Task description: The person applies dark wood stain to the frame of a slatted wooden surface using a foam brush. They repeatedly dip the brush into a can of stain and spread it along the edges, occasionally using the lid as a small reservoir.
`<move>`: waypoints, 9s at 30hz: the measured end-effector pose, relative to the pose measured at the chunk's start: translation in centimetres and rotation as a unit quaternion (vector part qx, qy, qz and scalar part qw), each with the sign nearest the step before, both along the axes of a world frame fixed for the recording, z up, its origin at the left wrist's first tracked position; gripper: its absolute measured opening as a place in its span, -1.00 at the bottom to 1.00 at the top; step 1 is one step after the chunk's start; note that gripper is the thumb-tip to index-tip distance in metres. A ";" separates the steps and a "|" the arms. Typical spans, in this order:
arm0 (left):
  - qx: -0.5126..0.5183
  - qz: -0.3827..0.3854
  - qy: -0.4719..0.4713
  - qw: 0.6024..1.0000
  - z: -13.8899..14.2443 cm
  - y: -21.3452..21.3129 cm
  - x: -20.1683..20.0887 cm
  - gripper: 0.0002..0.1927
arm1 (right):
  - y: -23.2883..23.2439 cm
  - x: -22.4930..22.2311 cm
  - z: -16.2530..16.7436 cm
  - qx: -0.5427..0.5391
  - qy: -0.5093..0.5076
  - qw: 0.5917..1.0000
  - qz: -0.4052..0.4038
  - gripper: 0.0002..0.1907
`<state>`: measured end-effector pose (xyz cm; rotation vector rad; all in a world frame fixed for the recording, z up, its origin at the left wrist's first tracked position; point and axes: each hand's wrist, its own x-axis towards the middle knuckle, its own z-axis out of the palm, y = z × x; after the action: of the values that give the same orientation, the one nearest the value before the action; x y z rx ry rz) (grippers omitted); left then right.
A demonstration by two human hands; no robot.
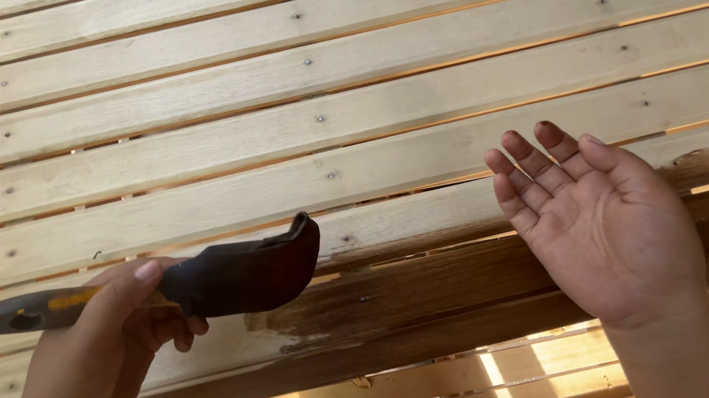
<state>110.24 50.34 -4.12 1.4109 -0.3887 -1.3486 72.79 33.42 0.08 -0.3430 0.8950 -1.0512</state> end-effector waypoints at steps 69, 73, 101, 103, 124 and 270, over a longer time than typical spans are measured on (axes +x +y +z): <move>-0.033 -0.357 -0.258 0.897 6.3 -9.4 -13.0 -0.82 | -2.3 4.3 1.6 -0.016 0.005 0.999 -0.045 -0.72; 0.064 -0.427 -0.301 0.850 6.8 -9.3 -12.6 -0.75 | -1.0 5.2 1.4 -0.018 -0.006 1.000 -0.014 -0.72; 0.089 -0.367 -0.206 0.903 2.6 -4.3 10.3 -0.63 | 9.3 14.1 1.8 -0.035 0.077 0.977 -0.196 -0.71; 0.009 -0.409 -0.171 0.896 3.5 -6.9 5.4 -0.64 | 8.7 13.0 1.9 -0.029 0.072 0.972 -0.223 -0.74; -0.153 -0.372 -0.155 0.902 3.0 -7.6 -3.6 -0.89 | 5.2 11.9 1.6 -0.020 0.075 0.972 -0.221 -0.71; 0.129 -0.394 -0.305 0.857 -0.6 9.0 22.0 -0.42 | 9.9 15.7 3.0 -0.028 -0.020 0.994 -0.102 -0.73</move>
<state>132.24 59.36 -4.74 2.0164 -1.3699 -1.5863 88.46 43.31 3.08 -0.2803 0.8785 -1.2685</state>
